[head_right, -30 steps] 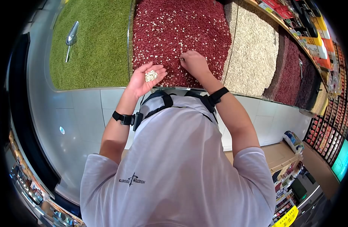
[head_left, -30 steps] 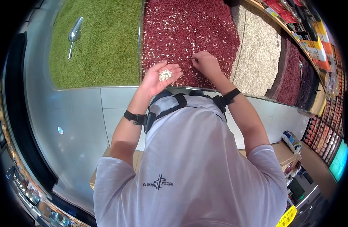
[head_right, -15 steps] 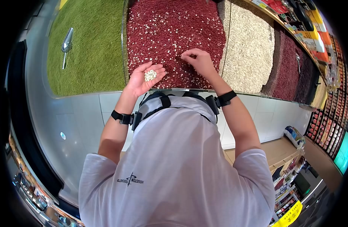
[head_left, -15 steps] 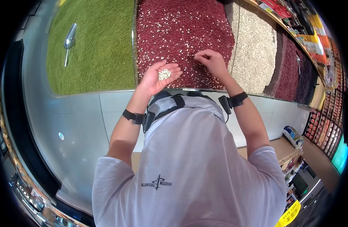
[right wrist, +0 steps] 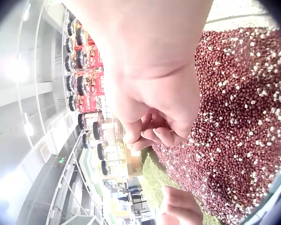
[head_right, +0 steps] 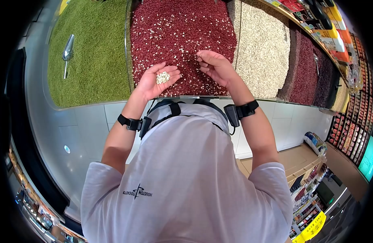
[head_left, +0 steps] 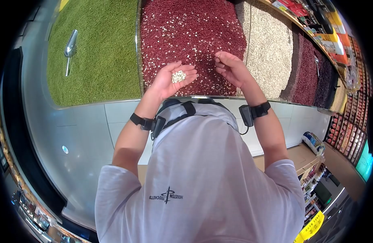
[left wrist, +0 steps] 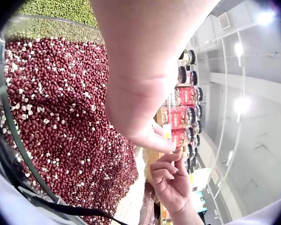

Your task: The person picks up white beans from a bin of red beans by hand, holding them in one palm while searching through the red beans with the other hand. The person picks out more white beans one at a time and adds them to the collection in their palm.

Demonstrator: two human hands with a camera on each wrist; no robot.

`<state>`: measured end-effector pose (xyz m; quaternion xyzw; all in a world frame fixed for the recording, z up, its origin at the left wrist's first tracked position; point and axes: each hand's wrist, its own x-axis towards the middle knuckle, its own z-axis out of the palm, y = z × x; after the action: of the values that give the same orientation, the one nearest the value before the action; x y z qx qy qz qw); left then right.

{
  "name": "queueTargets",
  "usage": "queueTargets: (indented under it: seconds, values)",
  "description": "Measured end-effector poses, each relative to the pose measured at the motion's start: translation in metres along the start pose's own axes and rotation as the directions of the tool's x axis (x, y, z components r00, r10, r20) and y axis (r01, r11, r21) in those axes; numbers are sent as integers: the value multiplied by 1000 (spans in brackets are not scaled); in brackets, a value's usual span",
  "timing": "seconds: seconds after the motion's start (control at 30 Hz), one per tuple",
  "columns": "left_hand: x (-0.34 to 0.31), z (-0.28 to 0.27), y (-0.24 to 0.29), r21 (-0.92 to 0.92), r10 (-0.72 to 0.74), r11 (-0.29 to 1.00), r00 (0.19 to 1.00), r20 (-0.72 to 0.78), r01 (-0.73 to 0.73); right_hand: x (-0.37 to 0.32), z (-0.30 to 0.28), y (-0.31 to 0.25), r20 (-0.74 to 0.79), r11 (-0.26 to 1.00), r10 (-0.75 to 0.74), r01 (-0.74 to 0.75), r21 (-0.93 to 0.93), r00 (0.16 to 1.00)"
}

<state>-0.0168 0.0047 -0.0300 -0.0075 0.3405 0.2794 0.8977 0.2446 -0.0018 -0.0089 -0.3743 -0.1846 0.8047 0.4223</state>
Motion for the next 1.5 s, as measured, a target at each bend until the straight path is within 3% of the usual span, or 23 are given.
queueTargets:
  seconds: [0.07, 0.13, 0.17, 0.2, 0.23, 0.27, 0.33, 0.43, 0.47, 0.53, 0.6, 0.67, 0.7, 1.13, 1.33, 1.4, 1.43, 1.5]
  values:
    - [1, 1, -1, 7, 4, 1000, 1000, 2, -4, -1, 4, 1, -25, 1000, -10, 9, -28, 1000]
    - [3, 3, -3, -15, -17, 1000, 999, 32, 18, -3, 22, 1, -188, 907, -112, 24, -420, 976]
    - [3, 4, -3, -16, -17, 1000, 999, 32, 18, -5, 32, 3, -188, 907, -112, 23, -420, 976]
    - [2, 7, -4, -10, -34, 999, 997, 65, 34, -7, 44, 6, -64, 717, -237, 130, -685, 969]
    - [2, 9, -5, -4, -52, 999, 994, 98, 53, -10, 60, 7, 91, 444, -314, 231, -866, 945]
    - [5, 8, -8, -5, -55, 998, 994, 98, 55, -16, 78, 3, 150, 241, -283, 222, -945, 947]
    - [9, 4, -12, 25, -20, 1000, 996, 91, 18, -11, 81, 15, 442, -81, -389, 448, -890, 808]
    - [8, 2, -13, -3, -31, 999, 993, 117, 32, -4, 74, 18, 479, -146, -428, 464, -874, 767]
    - [5, 2, -12, -10, -41, 999, 989, 140, 43, -1, 68, 17, 481, -144, -424, 468, -872, 767]
    - [-2, 4, -9, -8, -42, 999, 996, 80, 43, 8, 47, 12, 218, -11, -510, 247, -969, 832]
    - [-6, 2, -8, 0, -45, 999, 999, 24, 45, 20, 22, 11, 241, -77, -536, 238, -968, 809]
    - [-8, -4, -8, -28, -18, 999, 1000, -3, 18, 33, 9, 8, 350, -222, -518, 272, -936, 781]
    - [-10, -5, -8, -26, -16, 1000, 1000, -3, 16, 40, 7, 7, 332, -260, -480, 230, -938, 812]
    - [-30, -13, -6, -47, 57, 997, 998, -10, -58, 69, 2, 9, 345, -427, -341, 183, -886, 874]
    - [-31, -12, -6, -52, 61, 997, 998, -4, -61, 63, -4, 3, 291, -354, -369, 156, -922, 883]
    - [-29, -11, -6, -16, 74, 997, 997, 1, -74, 58, -6, 1, 216, -210, -401, 140, -968, 890]
    - [-28, -9, -6, -16, 71, 997, 997, 3, -71, 54, -7, -1, 214, -210, -402, 137, -968, 890]
    - [-26, -6, -5, -4, 53, 999, 999, -13, -53, 45, -9, -3, 113, 61, -424, 152, -986, 899]
